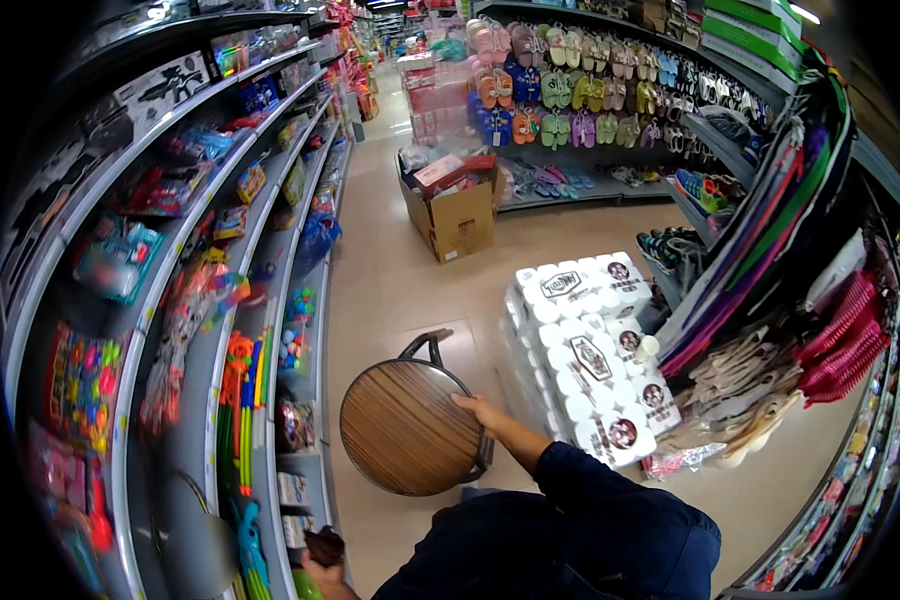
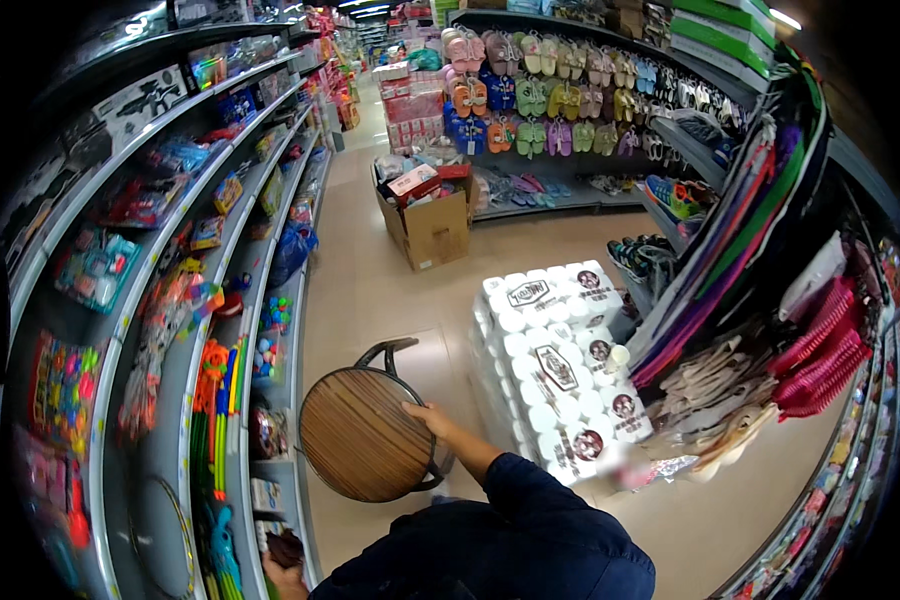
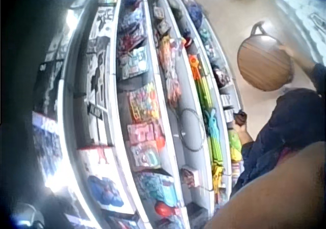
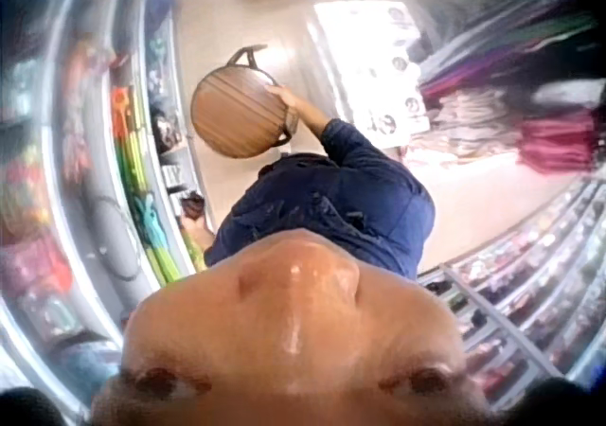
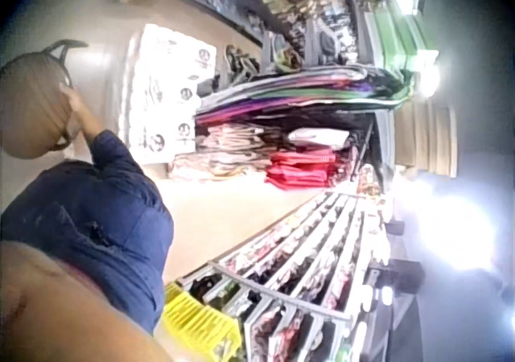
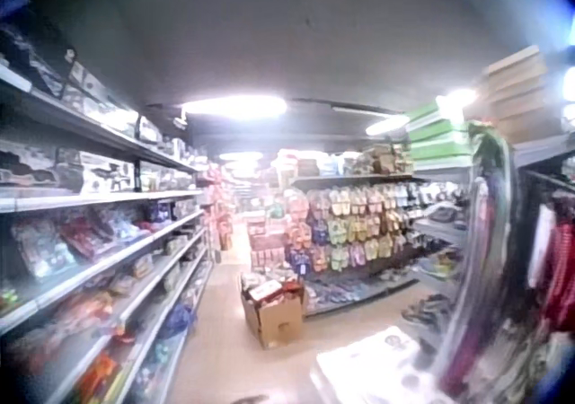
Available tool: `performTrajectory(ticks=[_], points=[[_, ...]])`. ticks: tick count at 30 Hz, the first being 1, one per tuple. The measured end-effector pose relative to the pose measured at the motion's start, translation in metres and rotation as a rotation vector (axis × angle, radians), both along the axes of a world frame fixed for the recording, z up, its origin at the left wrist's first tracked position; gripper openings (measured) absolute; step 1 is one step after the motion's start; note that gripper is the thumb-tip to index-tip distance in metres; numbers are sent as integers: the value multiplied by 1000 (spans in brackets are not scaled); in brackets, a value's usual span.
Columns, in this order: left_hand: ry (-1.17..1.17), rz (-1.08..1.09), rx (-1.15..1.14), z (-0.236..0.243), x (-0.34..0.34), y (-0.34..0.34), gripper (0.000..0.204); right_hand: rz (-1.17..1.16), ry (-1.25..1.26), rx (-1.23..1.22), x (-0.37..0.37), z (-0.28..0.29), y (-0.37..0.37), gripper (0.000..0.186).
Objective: The person walks through a store aisle and wipes various shelves and items with a cloth. They handle a stool, a basket, and several small objects like glasses and boxes, wiping them individually before placing them back.
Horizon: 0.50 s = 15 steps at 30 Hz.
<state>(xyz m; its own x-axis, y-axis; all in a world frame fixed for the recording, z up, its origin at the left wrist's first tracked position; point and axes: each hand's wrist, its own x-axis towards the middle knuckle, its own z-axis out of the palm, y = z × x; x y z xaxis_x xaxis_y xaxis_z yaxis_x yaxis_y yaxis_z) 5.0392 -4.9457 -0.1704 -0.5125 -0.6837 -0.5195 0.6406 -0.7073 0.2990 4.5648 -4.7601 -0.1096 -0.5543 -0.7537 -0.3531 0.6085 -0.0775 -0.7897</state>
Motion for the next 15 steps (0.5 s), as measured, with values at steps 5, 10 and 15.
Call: performTrajectory(ticks=[5,10,15], points=[[-132,-92,124,-17,-59,-59,48,10,-104,4,-68,-12,-80,53],[-287,-126,271,-23,-105,-141,64,56,-193,68,-140,-64,-136,56],[-452,-525,164,-44,-147,-241,53,17,-352,82,-194,-152,-181,61]])
